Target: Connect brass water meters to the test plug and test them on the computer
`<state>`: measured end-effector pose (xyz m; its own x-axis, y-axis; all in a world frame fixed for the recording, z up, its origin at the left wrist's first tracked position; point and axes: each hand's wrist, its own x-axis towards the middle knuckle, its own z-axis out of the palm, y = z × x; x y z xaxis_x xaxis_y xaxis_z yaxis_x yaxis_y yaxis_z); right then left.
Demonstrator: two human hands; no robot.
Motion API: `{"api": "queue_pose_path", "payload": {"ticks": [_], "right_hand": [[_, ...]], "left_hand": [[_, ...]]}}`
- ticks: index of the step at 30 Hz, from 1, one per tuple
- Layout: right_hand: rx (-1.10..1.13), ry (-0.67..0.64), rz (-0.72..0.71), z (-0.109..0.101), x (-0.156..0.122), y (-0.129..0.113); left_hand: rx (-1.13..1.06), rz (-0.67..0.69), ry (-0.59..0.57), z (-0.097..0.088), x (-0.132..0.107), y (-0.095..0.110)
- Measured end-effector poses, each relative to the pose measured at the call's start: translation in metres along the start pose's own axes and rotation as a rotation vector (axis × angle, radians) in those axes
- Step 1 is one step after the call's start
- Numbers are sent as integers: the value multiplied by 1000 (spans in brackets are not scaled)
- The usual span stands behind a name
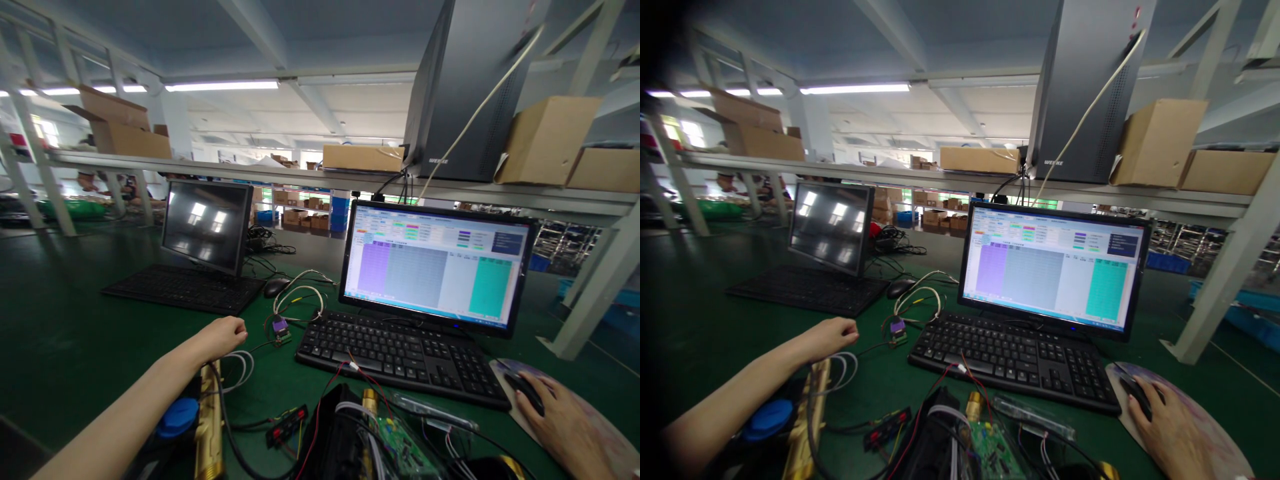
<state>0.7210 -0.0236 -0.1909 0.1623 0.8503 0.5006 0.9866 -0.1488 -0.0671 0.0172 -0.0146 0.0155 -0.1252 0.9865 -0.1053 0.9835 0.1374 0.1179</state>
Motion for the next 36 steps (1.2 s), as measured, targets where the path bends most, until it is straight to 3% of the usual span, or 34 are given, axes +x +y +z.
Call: {"api": "queue_pose_path", "payload": {"ticks": [6,24,36], "right_hand": [[6,-6,18,-8,-4,-9],[-4,-40,23,-4,-1,-4],[8,12,21,-9,-5,-10]], "left_hand": [[4,5,7,0,-2,1],[-50,5,26,2,0,-3],[-67,20,36,4,2,-6]]}}
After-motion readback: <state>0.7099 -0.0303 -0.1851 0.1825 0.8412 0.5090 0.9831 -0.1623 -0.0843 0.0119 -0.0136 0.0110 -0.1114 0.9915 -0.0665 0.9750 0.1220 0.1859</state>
